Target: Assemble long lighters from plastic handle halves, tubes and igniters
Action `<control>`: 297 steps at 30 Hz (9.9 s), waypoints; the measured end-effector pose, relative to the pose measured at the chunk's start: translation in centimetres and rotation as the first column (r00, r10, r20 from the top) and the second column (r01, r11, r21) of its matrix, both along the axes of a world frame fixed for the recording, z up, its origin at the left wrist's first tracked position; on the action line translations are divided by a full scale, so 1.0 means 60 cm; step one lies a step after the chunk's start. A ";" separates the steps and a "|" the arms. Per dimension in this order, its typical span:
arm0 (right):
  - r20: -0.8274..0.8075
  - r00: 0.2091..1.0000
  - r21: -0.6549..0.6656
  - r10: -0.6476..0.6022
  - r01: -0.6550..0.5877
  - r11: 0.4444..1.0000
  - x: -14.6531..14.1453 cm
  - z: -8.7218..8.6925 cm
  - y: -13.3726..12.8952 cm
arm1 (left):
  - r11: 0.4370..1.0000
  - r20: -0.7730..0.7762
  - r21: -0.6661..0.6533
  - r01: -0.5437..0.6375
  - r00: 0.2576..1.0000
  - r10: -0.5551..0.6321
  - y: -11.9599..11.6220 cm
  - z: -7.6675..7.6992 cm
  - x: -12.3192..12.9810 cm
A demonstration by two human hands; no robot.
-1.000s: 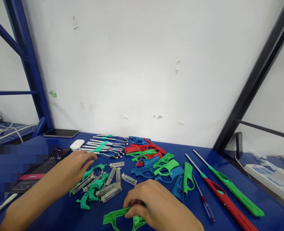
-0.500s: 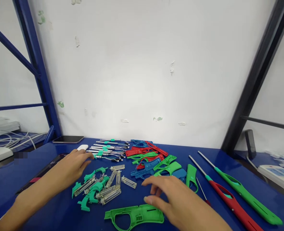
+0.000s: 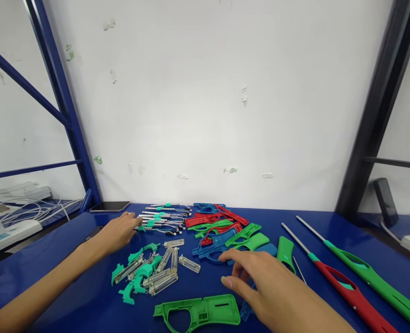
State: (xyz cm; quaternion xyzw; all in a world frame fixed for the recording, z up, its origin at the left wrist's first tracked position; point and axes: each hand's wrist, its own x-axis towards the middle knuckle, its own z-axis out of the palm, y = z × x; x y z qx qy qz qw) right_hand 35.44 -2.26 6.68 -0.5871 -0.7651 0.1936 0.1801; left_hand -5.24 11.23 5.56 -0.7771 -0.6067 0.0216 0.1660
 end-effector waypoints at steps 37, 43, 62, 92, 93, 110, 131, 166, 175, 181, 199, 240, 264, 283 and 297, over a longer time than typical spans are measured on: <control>-0.121 0.971 0.157 0.207 -0.187 0.970 -0.080 0.030 -0.019 | 0.912 0.440 0.130 0.389 0.801 -0.405 -0.254 0.074 0.088; -0.133 0.944 0.222 0.301 -0.267 0.938 -0.101 0.036 -0.024 | 0.889 0.543 0.126 0.441 0.719 -0.433 -0.262 0.066 0.097; -0.066 0.932 0.240 0.357 -0.333 0.912 -0.134 0.015 -0.002 | 0.881 0.677 -0.169 0.443 0.701 -0.223 -0.253 0.045 0.126; 0.138 0.904 0.056 0.405 -0.415 0.908 -0.174 -0.017 0.010 | 0.892 0.608 -0.333 0.304 0.793 -0.043 -0.243 -0.008 0.132; 0.141 0.904 0.051 0.405 -0.415 0.908 -0.173 -0.017 0.010 | 0.895 0.604 -0.331 0.299 0.796 -0.043 -0.243 -0.005 0.135; 0.118 0.912 0.043 0.392 -0.399 0.916 -0.176 -0.015 0.009 | 0.922 0.538 -0.250 0.296 0.834 -0.122 -0.240 -0.042 0.147; 0.065 0.973 -0.162 0.221 -0.209 0.964 -0.067 -0.014 0.018 | 0.917 0.483 -0.231 0.326 0.856 -0.183 -0.251 -0.045 0.139; 0.018 0.968 -0.168 0.249 -0.243 0.955 -0.088 -0.004 0.024 | 0.871 0.471 -0.319 0.374 0.860 -0.196 -0.235 -0.027 0.209; 0.009 0.966 -0.200 0.258 -0.251 0.947 -0.084 0.000 0.026 | 0.874 0.499 -0.269 0.405 0.834 -0.233 -0.232 -0.042 0.202; 0.000 0.973 -0.200 0.232 -0.228 0.953 -0.086 -0.003 0.026 | 0.873 0.497 -0.271 0.405 0.836 -0.233 -0.231 -0.037 0.203; 0.097 0.965 -0.198 0.245 -0.222 0.955 -0.085 0.003 0.026 | 0.863 0.444 -0.341 0.372 0.874 -0.201 -0.238 -0.009 0.216; -0.097 0.939 0.273 0.331 -0.295 0.916 -0.054 -0.101 -0.047 | 0.842 0.373 -0.350 0.410 0.886 -0.277 -0.262 -0.037 0.198; -0.063 0.924 0.477 0.376 -0.303 0.825 -0.063 -0.103 -0.063 | 0.770 0.575 -0.125 0.626 0.678 -0.458 -0.251 -0.062 0.216; -0.045 0.937 0.505 0.348 -0.279 0.817 -0.068 -0.121 -0.071 | 0.789 0.594 -0.098 0.607 0.672 -0.443 -0.248 -0.029 0.185; -0.018 0.945 0.513 0.326 -0.271 0.814 -0.064 -0.109 -0.065 | 0.839 0.494 0.038 0.542 0.720 -0.488 -0.220 -0.013 0.123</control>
